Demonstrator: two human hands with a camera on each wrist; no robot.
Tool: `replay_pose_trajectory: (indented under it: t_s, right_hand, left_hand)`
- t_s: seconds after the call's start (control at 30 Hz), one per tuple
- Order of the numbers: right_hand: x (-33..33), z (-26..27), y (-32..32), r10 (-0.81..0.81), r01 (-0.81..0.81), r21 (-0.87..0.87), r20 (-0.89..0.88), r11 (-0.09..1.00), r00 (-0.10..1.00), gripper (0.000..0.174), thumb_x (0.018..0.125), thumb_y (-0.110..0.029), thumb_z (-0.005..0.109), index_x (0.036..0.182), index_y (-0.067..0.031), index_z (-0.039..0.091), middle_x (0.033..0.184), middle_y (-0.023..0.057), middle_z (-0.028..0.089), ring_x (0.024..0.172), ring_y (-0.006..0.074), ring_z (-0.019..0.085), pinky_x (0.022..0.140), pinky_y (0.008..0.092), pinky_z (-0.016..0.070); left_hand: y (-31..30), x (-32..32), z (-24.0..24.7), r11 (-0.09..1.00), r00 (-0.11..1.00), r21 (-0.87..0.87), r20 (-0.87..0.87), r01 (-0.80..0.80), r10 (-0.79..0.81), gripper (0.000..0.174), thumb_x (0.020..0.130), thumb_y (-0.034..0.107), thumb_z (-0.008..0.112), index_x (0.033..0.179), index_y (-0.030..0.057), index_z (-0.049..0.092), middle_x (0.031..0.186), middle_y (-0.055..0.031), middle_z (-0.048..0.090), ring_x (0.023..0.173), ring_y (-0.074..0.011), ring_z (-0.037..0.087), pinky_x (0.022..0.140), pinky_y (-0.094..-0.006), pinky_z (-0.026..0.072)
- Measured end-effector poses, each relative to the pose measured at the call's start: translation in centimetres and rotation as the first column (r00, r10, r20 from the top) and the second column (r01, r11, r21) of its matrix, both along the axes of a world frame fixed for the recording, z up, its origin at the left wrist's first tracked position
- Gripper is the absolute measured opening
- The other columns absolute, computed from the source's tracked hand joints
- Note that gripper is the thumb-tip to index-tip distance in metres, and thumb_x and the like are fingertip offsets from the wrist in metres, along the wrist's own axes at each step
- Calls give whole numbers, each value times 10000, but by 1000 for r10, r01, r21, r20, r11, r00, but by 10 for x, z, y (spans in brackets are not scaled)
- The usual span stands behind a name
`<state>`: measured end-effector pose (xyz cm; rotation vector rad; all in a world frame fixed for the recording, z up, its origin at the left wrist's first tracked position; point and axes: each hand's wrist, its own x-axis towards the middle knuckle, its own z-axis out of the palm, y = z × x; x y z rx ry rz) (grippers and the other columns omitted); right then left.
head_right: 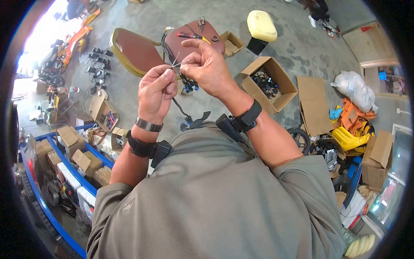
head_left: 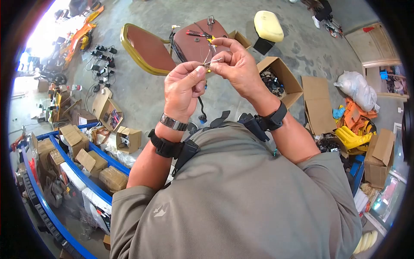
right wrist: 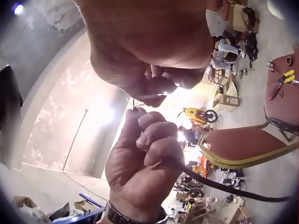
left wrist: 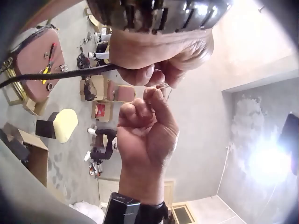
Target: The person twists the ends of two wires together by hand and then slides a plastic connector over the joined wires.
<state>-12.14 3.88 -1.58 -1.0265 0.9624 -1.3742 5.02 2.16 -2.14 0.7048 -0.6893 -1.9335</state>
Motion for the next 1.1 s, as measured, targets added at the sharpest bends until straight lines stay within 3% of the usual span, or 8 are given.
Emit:
replay_pose_trajectory:
  t_s: [0.3,0.4,0.5,0.6,0.67,0.77,1.0,1.1]
  right_hand:
    - [-10,4,13,-5,2,-18,-161,1000,987,396,875,4,682,1254,-49,582,923,-9,632,804,33,560,665,201,455]
    - [-12,15,12,-5,2,-32,-67,999,998,357,850,-10,708,1196,-16,621,908,-1,638,788,46,579,696,198,493]
    - [-17,12,8,24,-31,-81,-90,996,996,305,858,-19,691,1159,-25,644,889,-11,629,794,45,572,696,201,484]
    - [-20,23,10,20,-53,-109,-282,993,959,244,871,-41,674,1114,-28,657,871,-19,620,803,42,563,698,215,475]
    - [-18,15,10,37,-59,-80,-250,995,968,230,870,-43,662,1099,-30,655,843,-47,577,775,36,535,681,218,457]
    - [-20,25,10,130,-131,18,-294,991,947,210,852,5,665,1059,-28,659,793,-58,563,715,19,514,641,201,433]
    - [-28,21,1,248,-220,136,-258,966,934,216,813,28,660,1022,-28,674,773,-55,554,694,23,502,614,204,426]
    - [-27,9,-2,245,-240,51,-269,969,931,241,785,29,657,1021,-17,680,749,-52,537,670,42,475,599,216,413]
  left_hand:
    - [5,3,-5,987,995,-154,85,-33,47,118,890,-6,690,997,-20,641,770,-46,634,568,-77,521,475,-201,361]
    - [5,3,-4,988,994,-154,110,-3,20,135,878,-11,698,1002,-20,646,761,-42,637,585,-74,539,482,-192,373]
    - [5,7,-1,973,971,-219,240,65,-11,125,897,-15,654,1019,-5,627,774,-65,635,594,-120,552,505,-231,411]
    - [11,5,5,953,867,-291,494,88,71,140,862,-17,673,997,-4,640,787,-72,667,616,-122,590,538,-236,459]
    - [14,8,0,960,928,-272,371,74,33,117,838,-1,735,930,15,665,761,-3,640,611,-76,567,528,-245,473]
    - [19,11,-1,943,849,-300,527,144,38,120,850,13,723,960,-7,680,763,-21,650,668,-78,602,594,-233,502]
    - [21,9,-3,915,817,-337,577,223,13,145,860,35,719,998,3,687,771,-3,642,690,-59,594,604,-225,497]
    - [25,9,-10,903,774,-385,624,189,104,151,851,37,709,995,-1,687,793,-19,654,698,-77,599,618,-232,504]
